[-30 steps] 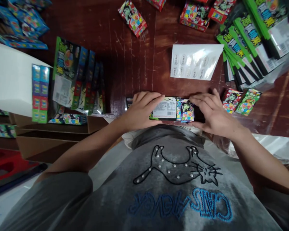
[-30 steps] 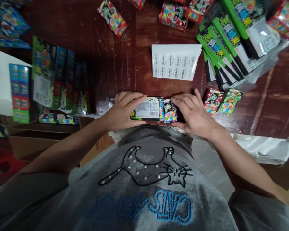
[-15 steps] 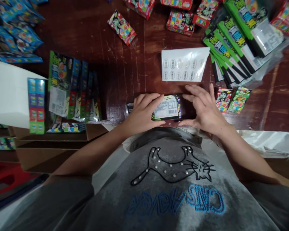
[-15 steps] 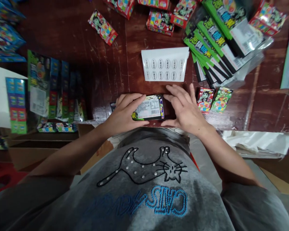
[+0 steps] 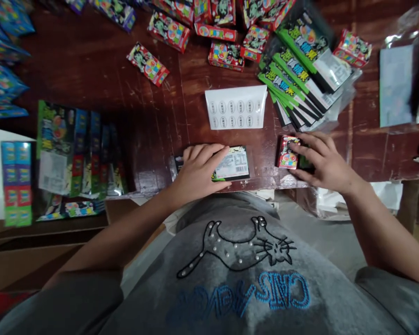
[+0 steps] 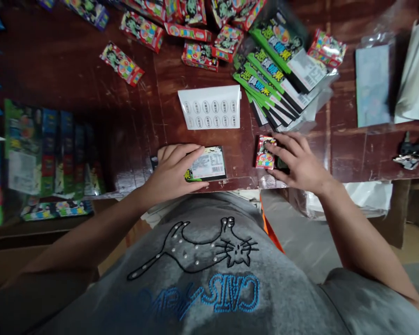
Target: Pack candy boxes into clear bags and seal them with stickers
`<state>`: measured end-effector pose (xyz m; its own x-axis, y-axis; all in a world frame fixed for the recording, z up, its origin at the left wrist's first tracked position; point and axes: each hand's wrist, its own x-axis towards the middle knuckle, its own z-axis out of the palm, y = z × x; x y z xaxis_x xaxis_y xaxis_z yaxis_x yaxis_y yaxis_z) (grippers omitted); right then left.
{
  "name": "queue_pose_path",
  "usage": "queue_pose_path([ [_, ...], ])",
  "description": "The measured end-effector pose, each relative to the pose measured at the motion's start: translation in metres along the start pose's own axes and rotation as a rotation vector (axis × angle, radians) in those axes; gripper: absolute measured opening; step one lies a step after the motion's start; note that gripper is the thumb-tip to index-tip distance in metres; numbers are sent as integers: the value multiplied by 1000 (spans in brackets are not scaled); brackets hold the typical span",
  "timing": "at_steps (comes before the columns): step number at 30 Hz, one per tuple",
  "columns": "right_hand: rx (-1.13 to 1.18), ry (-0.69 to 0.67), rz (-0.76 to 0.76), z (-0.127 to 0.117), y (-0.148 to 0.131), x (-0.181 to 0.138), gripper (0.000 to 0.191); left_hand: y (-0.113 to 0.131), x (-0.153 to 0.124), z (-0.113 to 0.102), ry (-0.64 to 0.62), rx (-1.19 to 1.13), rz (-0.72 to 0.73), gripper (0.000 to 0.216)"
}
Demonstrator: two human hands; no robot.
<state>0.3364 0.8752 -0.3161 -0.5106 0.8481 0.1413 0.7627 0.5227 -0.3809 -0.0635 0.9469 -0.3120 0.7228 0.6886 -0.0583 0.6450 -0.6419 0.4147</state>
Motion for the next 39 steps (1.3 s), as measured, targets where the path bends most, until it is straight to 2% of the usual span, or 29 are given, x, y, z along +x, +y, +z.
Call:
queue_pose_path([
  [3,161,49,-73,16,-16,16,78,2,3,2,7,-10,11,89],
  [6,289,27,-160,28,-29,36,72,0,3,2,9,-30,38,89],
  [11,292,-28,-160,41,-27,61,62,-5,1,3,18,-20,85,90],
  [14,221,-31,-137,47,-35,73,67,-2,2,5,29,-4,70,88],
  [16,197,-39,-111,44,-40,75,83,0,1,5,27,2,38,87],
  [19,192,-126,-61,26,-36,64,107,1,-1,2,9,-6,-3,87],
  [22,165,-256,-28,3,-18,48,106,-2,-3,0,-16,-9,-2,88],
  [25,137,-326,-46,-5,-6,47,96,-3,-2,0,-13,-3,6,90],
  [29,170,-261,-67,12,-14,71,76,3,3,2,7,-2,-10,90],
  [34,203,-105,-57,39,-33,88,64,9,4,2,8,1,-69,91],
  [36,212,-86,-53,41,-34,87,59,9,3,2,12,1,-81,90],
  [39,184,-13,-5,35,-32,82,62,11,1,2,46,1,-83,90],
])
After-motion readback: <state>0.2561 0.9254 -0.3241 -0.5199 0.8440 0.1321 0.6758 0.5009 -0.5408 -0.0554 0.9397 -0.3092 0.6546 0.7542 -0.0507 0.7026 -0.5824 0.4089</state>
